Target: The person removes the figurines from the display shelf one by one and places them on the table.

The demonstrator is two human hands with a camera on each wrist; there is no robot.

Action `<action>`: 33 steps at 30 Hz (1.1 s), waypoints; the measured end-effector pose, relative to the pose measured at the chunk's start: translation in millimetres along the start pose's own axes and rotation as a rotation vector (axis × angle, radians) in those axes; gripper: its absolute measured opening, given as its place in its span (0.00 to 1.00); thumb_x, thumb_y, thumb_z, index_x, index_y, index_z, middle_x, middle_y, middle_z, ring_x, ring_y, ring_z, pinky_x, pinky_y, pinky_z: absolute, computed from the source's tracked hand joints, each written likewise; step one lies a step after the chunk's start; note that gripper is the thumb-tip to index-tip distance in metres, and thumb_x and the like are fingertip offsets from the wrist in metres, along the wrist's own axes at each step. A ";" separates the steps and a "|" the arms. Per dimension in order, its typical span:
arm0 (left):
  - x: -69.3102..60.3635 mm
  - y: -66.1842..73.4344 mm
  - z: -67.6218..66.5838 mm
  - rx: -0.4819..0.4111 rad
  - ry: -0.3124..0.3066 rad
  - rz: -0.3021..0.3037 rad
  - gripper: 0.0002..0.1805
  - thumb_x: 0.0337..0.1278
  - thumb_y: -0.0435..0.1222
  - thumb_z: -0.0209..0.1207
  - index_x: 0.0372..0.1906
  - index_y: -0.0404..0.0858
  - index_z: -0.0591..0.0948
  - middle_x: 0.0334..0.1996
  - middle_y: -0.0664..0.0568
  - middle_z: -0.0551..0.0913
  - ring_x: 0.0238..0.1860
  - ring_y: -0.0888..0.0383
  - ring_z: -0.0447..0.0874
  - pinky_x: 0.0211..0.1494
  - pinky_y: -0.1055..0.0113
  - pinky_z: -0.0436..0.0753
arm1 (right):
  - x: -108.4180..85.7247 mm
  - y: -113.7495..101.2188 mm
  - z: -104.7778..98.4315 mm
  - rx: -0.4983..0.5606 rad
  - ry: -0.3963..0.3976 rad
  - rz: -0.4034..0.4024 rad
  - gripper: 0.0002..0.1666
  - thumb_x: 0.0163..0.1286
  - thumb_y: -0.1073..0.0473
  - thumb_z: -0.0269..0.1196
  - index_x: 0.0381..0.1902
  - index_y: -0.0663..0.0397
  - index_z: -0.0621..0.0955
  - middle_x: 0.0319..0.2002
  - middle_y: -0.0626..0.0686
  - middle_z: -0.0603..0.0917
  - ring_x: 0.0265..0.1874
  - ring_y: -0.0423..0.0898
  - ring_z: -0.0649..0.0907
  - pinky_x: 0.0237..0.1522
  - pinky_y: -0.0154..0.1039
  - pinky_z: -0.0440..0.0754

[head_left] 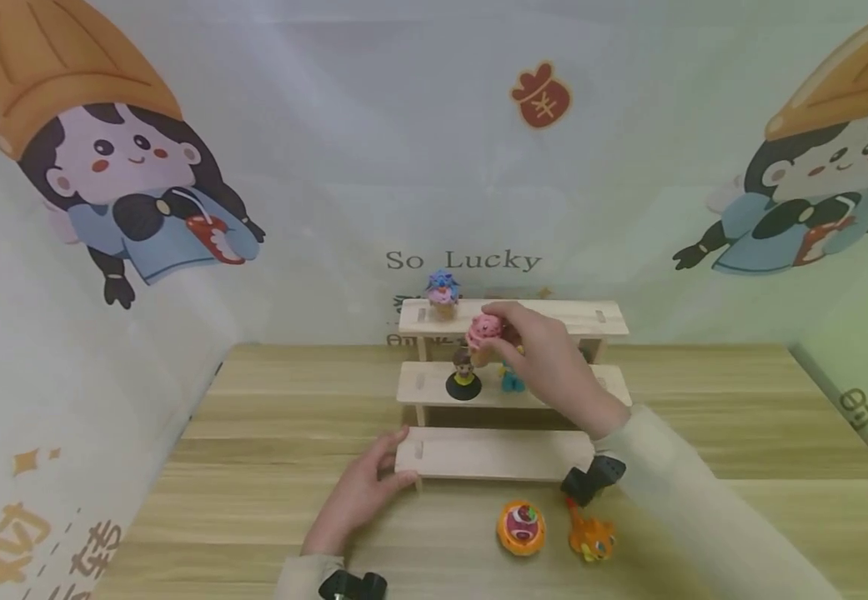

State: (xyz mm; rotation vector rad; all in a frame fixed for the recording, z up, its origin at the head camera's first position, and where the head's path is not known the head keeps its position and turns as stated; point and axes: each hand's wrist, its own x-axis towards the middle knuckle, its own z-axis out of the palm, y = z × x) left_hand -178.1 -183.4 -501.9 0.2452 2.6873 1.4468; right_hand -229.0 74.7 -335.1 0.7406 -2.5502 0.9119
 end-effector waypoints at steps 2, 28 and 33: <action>-0.3 -0.5 0.7 0.002 0.000 -0.006 0.37 0.55 0.46 0.63 0.70 0.45 0.65 0.54 0.41 0.81 0.57 0.44 0.79 0.66 0.37 0.64 | -7.3 -2.0 1.3 -0.003 0.009 -0.028 0.25 0.62 0.61 0.66 0.57 0.60 0.76 0.36 0.52 0.85 0.33 0.44 0.84 0.34 0.39 0.82; 1.1 -1.1 -1.7 -0.028 0.001 -0.029 0.37 0.53 0.47 0.64 0.69 0.48 0.66 0.56 0.41 0.80 0.57 0.45 0.79 0.65 0.38 0.66 | -68.5 -17.6 43.2 0.079 -0.100 -0.210 0.21 0.58 0.59 0.70 0.48 0.60 0.79 0.39 0.50 0.86 0.33 0.39 0.83 0.36 0.30 0.83; 0.6 -1.0 -0.8 -0.033 -0.008 -0.025 0.38 0.53 0.48 0.64 0.70 0.48 0.66 0.56 0.41 0.80 0.57 0.45 0.79 0.64 0.36 0.65 | -84.7 -16.1 60.9 0.109 -0.155 -0.202 0.19 0.57 0.58 0.70 0.45 0.59 0.80 0.39 0.50 0.86 0.33 0.38 0.83 0.35 0.29 0.83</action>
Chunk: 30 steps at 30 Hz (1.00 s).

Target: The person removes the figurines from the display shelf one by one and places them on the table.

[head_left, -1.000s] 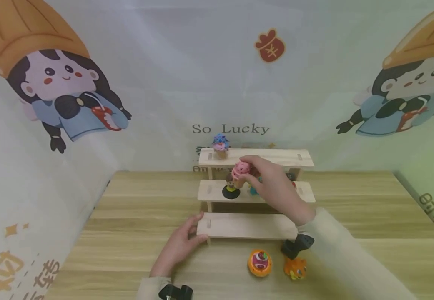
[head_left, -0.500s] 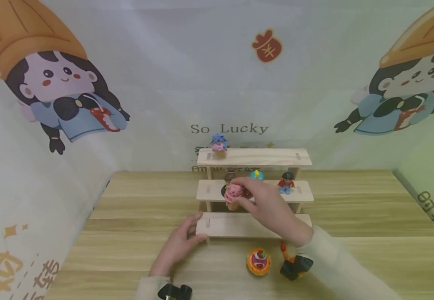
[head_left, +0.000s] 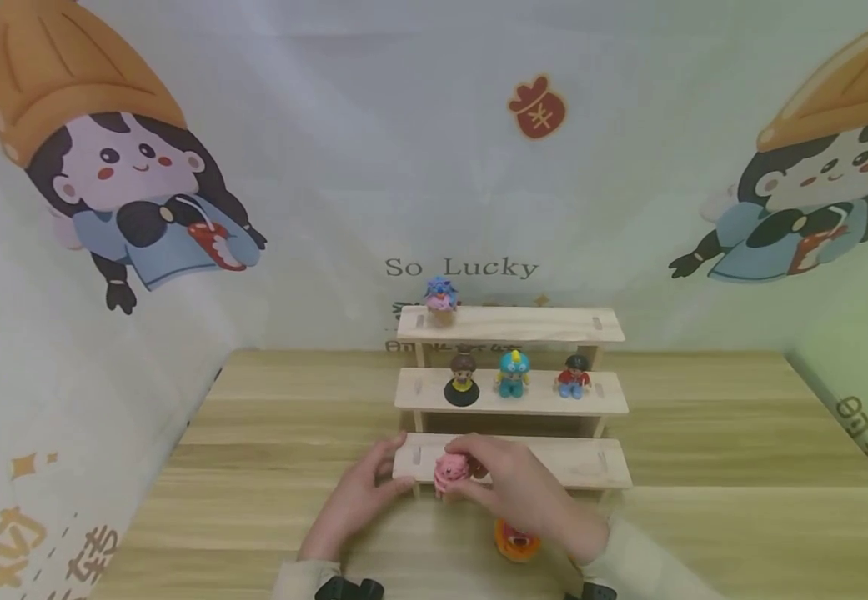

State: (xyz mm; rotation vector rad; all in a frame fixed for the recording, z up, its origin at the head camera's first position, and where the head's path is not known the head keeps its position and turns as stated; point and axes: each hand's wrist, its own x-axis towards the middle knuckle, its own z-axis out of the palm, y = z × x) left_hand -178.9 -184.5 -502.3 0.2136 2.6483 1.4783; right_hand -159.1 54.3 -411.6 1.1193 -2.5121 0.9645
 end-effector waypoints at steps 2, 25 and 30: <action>-0.7 -1.0 1.1 0.008 -0.003 0.004 0.38 0.53 0.49 0.64 0.70 0.47 0.65 0.56 0.41 0.80 0.57 0.45 0.79 0.64 0.35 0.65 | -5.2 0.2 6.9 0.007 -0.016 0.018 0.18 0.57 0.57 0.70 0.44 0.57 0.80 0.39 0.49 0.86 0.35 0.37 0.83 0.37 0.29 0.83; -1.6 0.9 1.8 -0.009 0.011 0.001 0.37 0.54 0.44 0.65 0.69 0.46 0.66 0.55 0.40 0.81 0.56 0.44 0.80 0.65 0.36 0.64 | -32.4 12.7 29.1 -0.133 -0.174 0.091 0.16 0.56 0.47 0.71 0.38 0.45 0.79 0.27 0.38 0.81 0.24 0.30 0.74 0.28 0.26 0.76; -1.6 -0.5 2.1 -0.015 0.010 -0.003 0.37 0.54 0.45 0.65 0.69 0.47 0.66 0.55 0.41 0.81 0.57 0.44 0.80 0.65 0.36 0.64 | -34.6 14.0 30.2 -0.156 -0.206 0.098 0.16 0.56 0.47 0.71 0.38 0.44 0.79 0.27 0.38 0.81 0.23 0.29 0.72 0.26 0.26 0.74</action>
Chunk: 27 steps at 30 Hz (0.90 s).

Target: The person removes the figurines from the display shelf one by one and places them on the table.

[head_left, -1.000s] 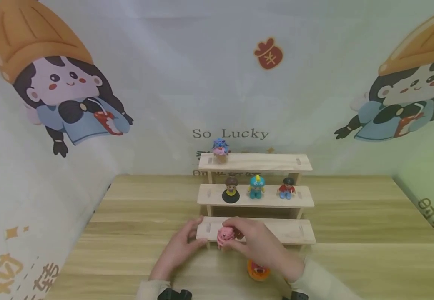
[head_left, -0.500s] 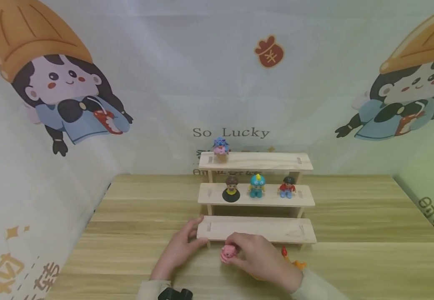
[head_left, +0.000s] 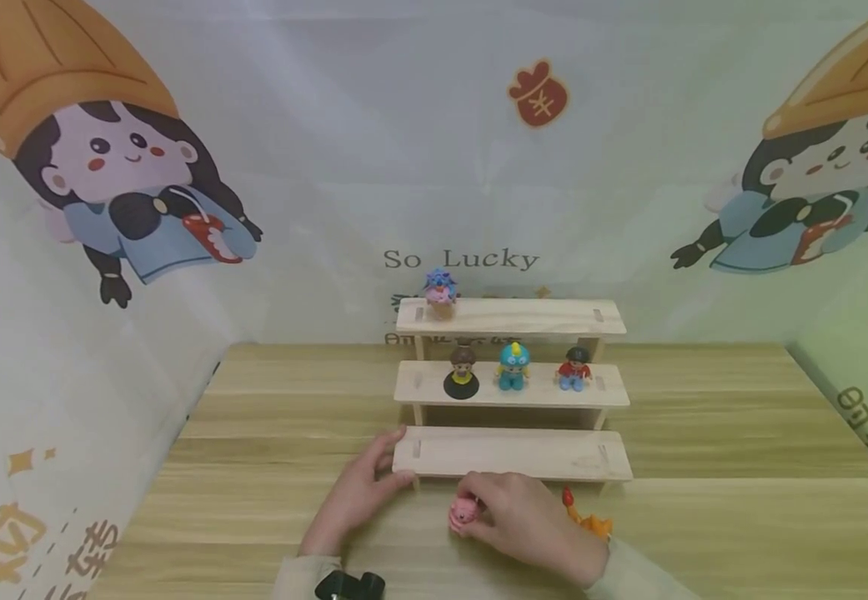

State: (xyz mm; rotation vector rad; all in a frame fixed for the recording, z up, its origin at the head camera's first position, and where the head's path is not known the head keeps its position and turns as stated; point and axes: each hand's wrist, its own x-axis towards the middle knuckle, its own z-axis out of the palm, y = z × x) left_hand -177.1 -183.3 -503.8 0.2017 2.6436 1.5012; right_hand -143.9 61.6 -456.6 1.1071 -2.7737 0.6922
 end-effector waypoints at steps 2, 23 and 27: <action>-0.1 -0.3 -0.5 0.004 0.001 0.004 0.37 0.54 0.46 0.64 0.70 0.47 0.65 0.55 0.41 0.81 0.57 0.44 0.79 0.65 0.36 0.64 | 0.1 0.5 0.3 -0.009 -0.006 -0.001 0.16 0.56 0.47 0.71 0.38 0.44 0.79 0.27 0.37 0.80 0.22 0.29 0.71 0.26 0.26 0.73; -0.3 0.3 -1.3 0.009 0.000 0.000 0.37 0.54 0.45 0.64 0.70 0.48 0.65 0.56 0.41 0.80 0.57 0.45 0.79 0.66 0.36 0.63 | -0.8 2.3 3.6 -0.015 -0.063 -0.014 0.19 0.58 0.47 0.69 0.44 0.46 0.80 0.36 0.40 0.83 0.30 0.30 0.75 0.35 0.30 0.79; -0.6 -0.3 -0.1 0.002 0.000 0.004 0.37 0.54 0.45 0.64 0.70 0.47 0.65 0.55 0.40 0.80 0.57 0.45 0.79 0.66 0.37 0.64 | -2.7 3.2 4.7 -0.017 -0.066 -0.010 0.21 0.58 0.46 0.69 0.46 0.47 0.80 0.40 0.42 0.84 0.33 0.31 0.78 0.39 0.33 0.81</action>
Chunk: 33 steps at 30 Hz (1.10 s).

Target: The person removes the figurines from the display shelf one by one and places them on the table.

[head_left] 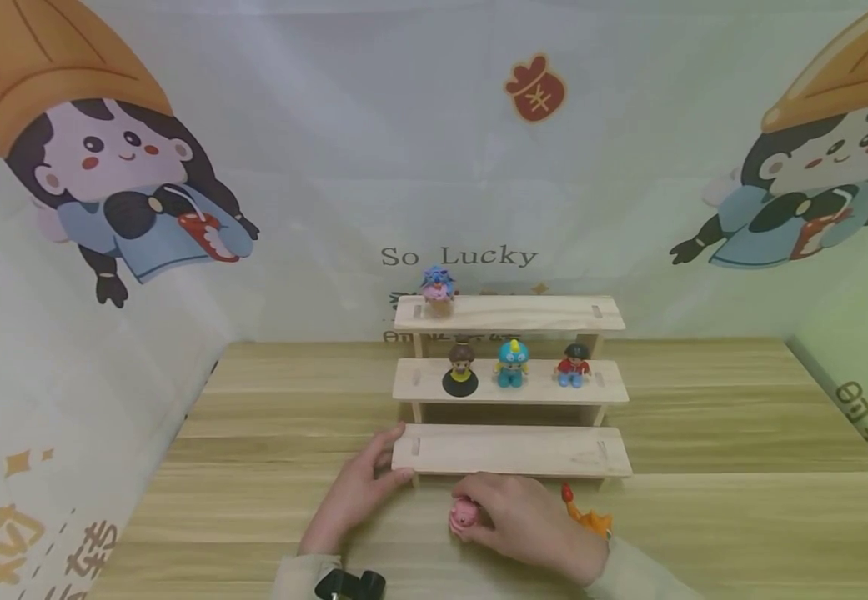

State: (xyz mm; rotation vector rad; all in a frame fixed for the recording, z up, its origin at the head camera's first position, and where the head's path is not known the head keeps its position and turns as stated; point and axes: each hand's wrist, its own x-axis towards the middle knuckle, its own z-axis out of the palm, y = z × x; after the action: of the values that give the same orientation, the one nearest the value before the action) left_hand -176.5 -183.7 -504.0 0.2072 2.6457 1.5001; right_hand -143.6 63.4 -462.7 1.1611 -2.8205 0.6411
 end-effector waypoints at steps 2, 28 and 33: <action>0.0 0.1 0.2 -0.005 0.002 0.001 0.37 0.54 0.45 0.64 0.70 0.47 0.65 0.55 0.40 0.81 0.57 0.45 0.80 0.66 0.38 0.64 | -1.0 0.7 -0.1 -0.009 0.009 -0.002 0.22 0.57 0.46 0.70 0.47 0.47 0.80 0.41 0.43 0.85 0.35 0.33 0.80 0.40 0.34 0.82; -1.2 1.7 -1.5 0.017 0.000 0.010 0.37 0.54 0.45 0.64 0.69 0.46 0.66 0.55 0.42 0.81 0.56 0.45 0.80 0.65 0.36 0.64 | 20.3 13.2 -68.0 0.002 0.295 -0.097 0.10 0.64 0.54 0.65 0.38 0.53 0.82 0.31 0.45 0.86 0.31 0.37 0.84 0.37 0.34 0.83; -0.4 1.2 -1.0 0.014 -0.004 0.015 0.37 0.54 0.45 0.64 0.69 0.46 0.66 0.55 0.42 0.81 0.57 0.46 0.80 0.66 0.38 0.64 | 29.7 12.2 -87.9 0.005 0.314 -0.118 0.09 0.63 0.54 0.66 0.38 0.52 0.82 0.32 0.46 0.87 0.31 0.37 0.84 0.36 0.35 0.84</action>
State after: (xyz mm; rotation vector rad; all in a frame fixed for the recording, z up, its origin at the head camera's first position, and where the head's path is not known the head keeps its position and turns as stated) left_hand -176.2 -184.0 -502.5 0.2312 2.6577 1.4845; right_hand -184.9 84.8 -381.4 1.1063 -2.4733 0.7482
